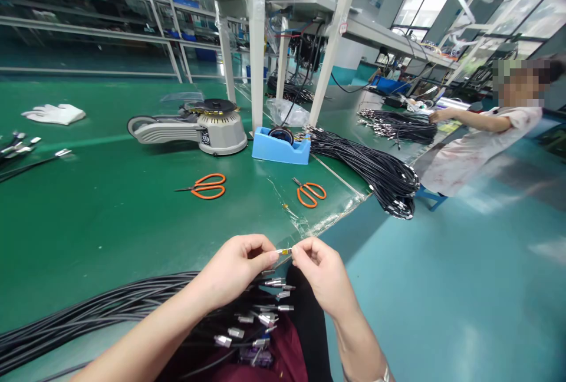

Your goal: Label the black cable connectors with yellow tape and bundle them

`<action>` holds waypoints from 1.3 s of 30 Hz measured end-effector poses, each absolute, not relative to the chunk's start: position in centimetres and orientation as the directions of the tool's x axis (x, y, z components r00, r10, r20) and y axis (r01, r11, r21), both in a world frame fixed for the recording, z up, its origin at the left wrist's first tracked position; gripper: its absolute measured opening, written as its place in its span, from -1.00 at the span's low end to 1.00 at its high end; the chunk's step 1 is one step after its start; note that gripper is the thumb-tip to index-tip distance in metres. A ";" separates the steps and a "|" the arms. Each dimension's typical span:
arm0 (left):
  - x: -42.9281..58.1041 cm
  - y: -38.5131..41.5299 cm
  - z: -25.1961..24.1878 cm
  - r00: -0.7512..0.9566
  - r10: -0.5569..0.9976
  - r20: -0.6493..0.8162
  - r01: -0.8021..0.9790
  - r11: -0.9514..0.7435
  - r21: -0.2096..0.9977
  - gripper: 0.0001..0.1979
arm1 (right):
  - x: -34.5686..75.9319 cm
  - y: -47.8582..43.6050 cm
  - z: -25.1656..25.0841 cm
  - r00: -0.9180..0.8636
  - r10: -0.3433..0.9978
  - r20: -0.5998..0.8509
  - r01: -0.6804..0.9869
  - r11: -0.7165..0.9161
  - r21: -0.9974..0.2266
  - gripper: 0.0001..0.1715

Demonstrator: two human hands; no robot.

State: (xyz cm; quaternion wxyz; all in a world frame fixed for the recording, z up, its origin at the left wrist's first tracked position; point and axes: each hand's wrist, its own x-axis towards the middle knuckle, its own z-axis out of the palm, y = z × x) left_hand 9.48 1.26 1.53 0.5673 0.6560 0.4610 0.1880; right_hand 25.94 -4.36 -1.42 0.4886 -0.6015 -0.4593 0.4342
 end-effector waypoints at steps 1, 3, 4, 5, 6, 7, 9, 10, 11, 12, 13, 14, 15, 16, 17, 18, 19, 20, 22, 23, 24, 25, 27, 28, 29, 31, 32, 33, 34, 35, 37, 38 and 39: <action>9.4 1.3 1.5 0.515 0.808 -0.285 0.377 0.085 0.922 -0.71 | 26.0 -4.4 -1.4 0.197 0.979 -0.052 0.135 -0.079 -0.988 -0.75; 9.2 1.5 1.4 0.556 0.765 -0.325 0.322 0.162 0.933 -0.72 | 26.0 -4.6 -1.4 0.183 0.983 0.011 0.164 -0.019 -0.986 -0.78; 9.1 1.7 1.3 0.580 0.736 -0.349 0.292 0.211 0.933 -0.72 | 26.0 -4.7 -1.4 0.176 0.984 0.042 0.179 0.010 -0.984 -0.78; 9.0 1.8 1.3 0.602 0.708 -0.370 0.270 0.255 0.928 -0.72 | 26.0 -4.8 -1.4 0.168 0.984 0.061 0.191 0.028 -0.981 -0.79; 9.0 1.9 1.2 0.616 0.688 -0.383 0.260 0.282 0.924 -0.73 | 26.0 -4.9 -1.4 0.163 0.984 0.065 0.197 0.032 -0.980 -0.79; 9.0 1.9 1.2 0.620 0.685 -0.383 0.261 0.280 0.924 -0.73 | 26.1 -5.0 -1.4 0.164 0.985 0.054 0.199 0.020 -0.980 -0.79; 9.1 1.8 1.3 0.601 0.716 -0.354 0.303 0.205 0.931 -0.72 | 26.1 -5.2 -1.4 0.171 0.985 0.018 0.199 -0.017 -0.980 -0.79; 9.2 1.6 1.4 0.590 0.735 -0.335 0.339 0.151 0.929 -0.71 | 26.1 -5.2 -1.4 0.170 0.985 0.010 0.201 -0.025 -0.979 -0.79; 9.4 1.5 1.6 0.582 0.749 -0.317 0.375 0.098 0.922 -0.71 | 26.1 -5.3 -1.4 0.166 0.986 0.014 0.207 -0.021 -0.978 -0.79; 9.5 1.4 1.7 0.582 0.756 -0.300 0.403 0.052 0.914 -0.70 | 26.1 -5.4 -1.4 0.161 0.987 0.026 0.214 -0.009 -0.977 -0.79; 9.7 1.3 1.8 0.590 0.754 -0.288 0.421 0.017 0.907 -0.70 | 26.2 -5.4 -1.3 0.156 0.987 0.042 0.222 0.007 -0.975 -0.80; 9.8 1.3 1.9 0.602 0.747 -0.281 0.430 -0.007 0.903 -0.69 | 26.2 -5.5 -1.3 0.154 0.986 0.057 0.230 0.020 -0.973 -0.80; 9.8 1.3 2.0 0.615 0.738 -0.277 0.437 -0.027 0.899 -0.69 | 26.3 -5.5 -1.2 0.155 0.986 0.065 0.234 0.027 -0.972 -0.80; 9.9 1.4 2.0 0.628 0.728 -0.276 0.446 -0.046 0.894 -0.68 | 26.4 -5.5 -1.2 0.157 0.985 0.067 0.237 0.028 -0.971 -0.81; 9.9 1.4 2.1 0.639 0.718 -0.277 0.461 -0.069 0.885 -0.68 | 26.4 -5.5 -1.2 0.156 0.985 0.067 0.236 0.028 -0.971 -0.81; 9.8 1.5 2.1 0.647 0.710 -0.278 0.480 -0.096 0.872 -0.67 | 26.5 -5.5 -1.2 0.153 0.986 0.066 0.234 0.029 -0.972 -0.81; 9.8 1.6 2.2 0.653 0.705 -0.276 0.499 -0.126 0.857 -0.67 | 26.6 -5.5 -1.2 0.150 0.986 0.066 0.231 0.030 -0.973 -0.81; 9.8 1.6 2.2 0.657 0.704 -0.270 0.513 -0.155 0.844 -0.66 | 26.6 -5.5 -1.2 0.148 0.987 0.067 0.228 0.032 -0.973 -0.81; 9.8 1.5 2.4 0.657 0.711 -0.250 0.523 -0.191 0.830 -0.66 | 26.7 -5.5 -1.3 0.149 0.986 0.079 0.235 0.042 -0.971 -0.82; 9.9 1.4 2.4 0.653 0.717 -0.244 0.524 -0.195 0.829 -0.67 | 26.6 -5.5 -1.3 0.148 0.985 0.089 0.244 0.051 -0.969 -0.82; 10.0 1.3 2.4 0.647 0.723 -0.241 0.525 -0.194 0.828 -0.67 | 26.6 -5.5 -1.3 0.146 0.984 0.101 0.256 0.061 -0.965 -0.82; 10.1 1.3 2.4 0.641 0.730 -0.239 0.528 -0.192 0.827 -0.68 | 26.6 -5.5 -1.3 0.144 0.983 0.116 0.269 0.073 -0.960 -0.82; 10.3 1.1 2.2 0.629 0.740 -0.239 0.540 -0.194 0.819 -0.68 | 26.5 -5.5 -1.3 0.141 0.980 0.139 0.297 0.092 -0.951 -0.81; 10.4 1.0 2.1 0.622 0.746 -0.238 0.548 -0.198 0.813 -0.68 | 26.4 -5.4 -1.3 0.144 0.979 0.148 0.307 0.098 -0.947 -0.81; 10.5 0.9 1.9 0.615 0.753 -0.235 0.557 -0.204 0.805 -0.69 | 26.4 -5.4 -1.2 0.149 0.977 0.155 0.316 0.101 -0.943 -0.81; 10.8 0.8 1.6 0.601 0.765 -0.230 0.576 -0.215 0.789 -0.69 | 26.2 -5.4 -1.2 0.154 0.975 0.159 0.328 0.101 -0.939 -0.80; 10.9 0.8 1.6 0.598 0.769 -0.227 0.586 -0.225 0.779 -0.69 | 26.2 -5.4 -1.3 0.152 0.976 0.153 0.328 0.096 -0.940 -0.80; 11.0 0.7 1.6 0.602 0.766 -0.224 0.593 -0.241 0.769 -0.68 | 26.1 -5.4 -1.3 0.147 0.979 0.138 0.321 0.085 -0.943 -0.80; 11.0 0.7 1.7 0.618 0.754 -0.222 0.593 -0.262 0.761 -0.67 | 26.1 -5.4 -1.4 0.140 0.984 0.112 0.304 0.065 -0.950 -0.80; 10.9 0.8 1.8 0.640 0.737 -0.219 0.589 -0.288 0.755 -0.67 | 26.2 -5.5 -1.6 0.133 0.988 0.080 0.282 0.039 -0.958 -0.79; 10.1 0.9 2.3 0.666 0.719 -0.200 0.587 -0.339 0.735 -0.66 | 26.6 -5.7 -2.2 0.138 0.990 0.016 0.250 -0.019 -0.968 -0.76; 9.3 1.0 2.5 0.659 0.728 -0.187 0.597 -0.356 0.719 -0.65 | 27.0 -5.9 -2.6 0.154 0.988 -0.012 0.243 -0.050 -0.969 -0.74; 8.2 1.1 2.7 0.640 0.750 -0.169 0.617 -0.370 0.695 -0.63 | 27.5 -6.3 -3.2 0.178 0.983 -0.038 0.242 -0.082 -0.967 -0.72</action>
